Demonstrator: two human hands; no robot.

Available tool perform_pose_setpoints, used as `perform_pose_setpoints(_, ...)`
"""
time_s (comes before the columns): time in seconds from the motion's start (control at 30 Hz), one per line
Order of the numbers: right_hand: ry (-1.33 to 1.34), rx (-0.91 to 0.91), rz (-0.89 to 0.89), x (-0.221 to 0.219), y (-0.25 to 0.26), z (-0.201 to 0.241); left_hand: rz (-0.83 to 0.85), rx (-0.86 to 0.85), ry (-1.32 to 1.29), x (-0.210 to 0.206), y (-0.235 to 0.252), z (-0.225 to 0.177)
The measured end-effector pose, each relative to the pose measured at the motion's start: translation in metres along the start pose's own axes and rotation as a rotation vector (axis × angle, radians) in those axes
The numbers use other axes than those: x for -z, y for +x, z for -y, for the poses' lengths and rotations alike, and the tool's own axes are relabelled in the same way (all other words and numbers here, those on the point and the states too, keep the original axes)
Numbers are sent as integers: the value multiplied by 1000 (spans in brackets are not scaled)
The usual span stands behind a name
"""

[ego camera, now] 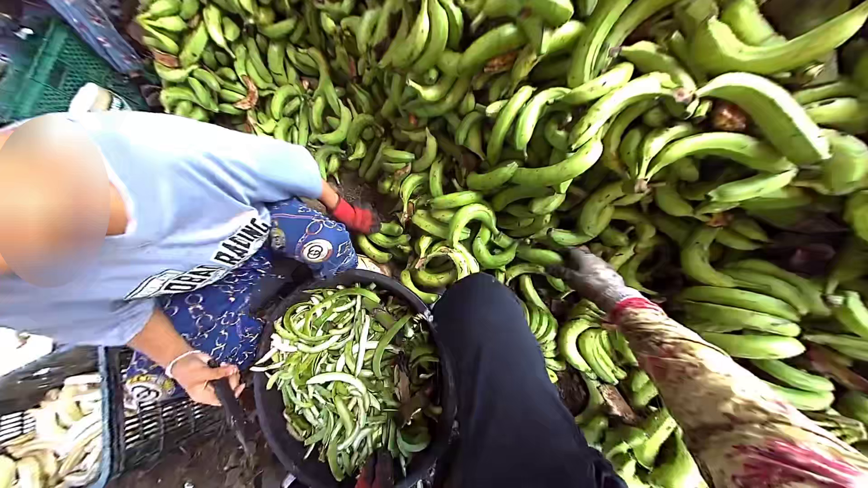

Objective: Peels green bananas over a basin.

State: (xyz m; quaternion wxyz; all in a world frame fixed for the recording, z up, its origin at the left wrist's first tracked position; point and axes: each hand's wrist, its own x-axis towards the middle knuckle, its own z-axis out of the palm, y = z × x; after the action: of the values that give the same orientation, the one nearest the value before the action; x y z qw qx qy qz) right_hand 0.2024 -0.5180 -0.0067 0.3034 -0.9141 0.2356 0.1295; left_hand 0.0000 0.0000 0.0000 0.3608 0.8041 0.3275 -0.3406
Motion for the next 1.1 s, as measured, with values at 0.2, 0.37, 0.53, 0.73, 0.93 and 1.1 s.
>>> perform_pose_setpoints(0.2, 883, 209, 6, 88, -69, 65, -25, -299, -38, -19, 54, 59)
perform_pose_setpoints(0.37, 1118, 369, 104, 73, -114, 161, 15, -494, -177, -18, 42, 32)
perform_pose_setpoints(0.53, 1523, 322, 422, -27, -157, 239, -25, -751, -554, -5, -7, -14)
perform_pose_setpoints(0.73, 1548, 36, 434, -147, -199, 269, -419, -984, -465, 8, -38, -34)
perform_pose_setpoints(0.93, 1464, -125, 511, -184, -210, 263, -449, -819, -308, 8, -42, -27)
perform_pose_setpoints(1.1, 1465, -118, 598, -193, -211, 257, -441, -815, -321, 6, -41, -28)
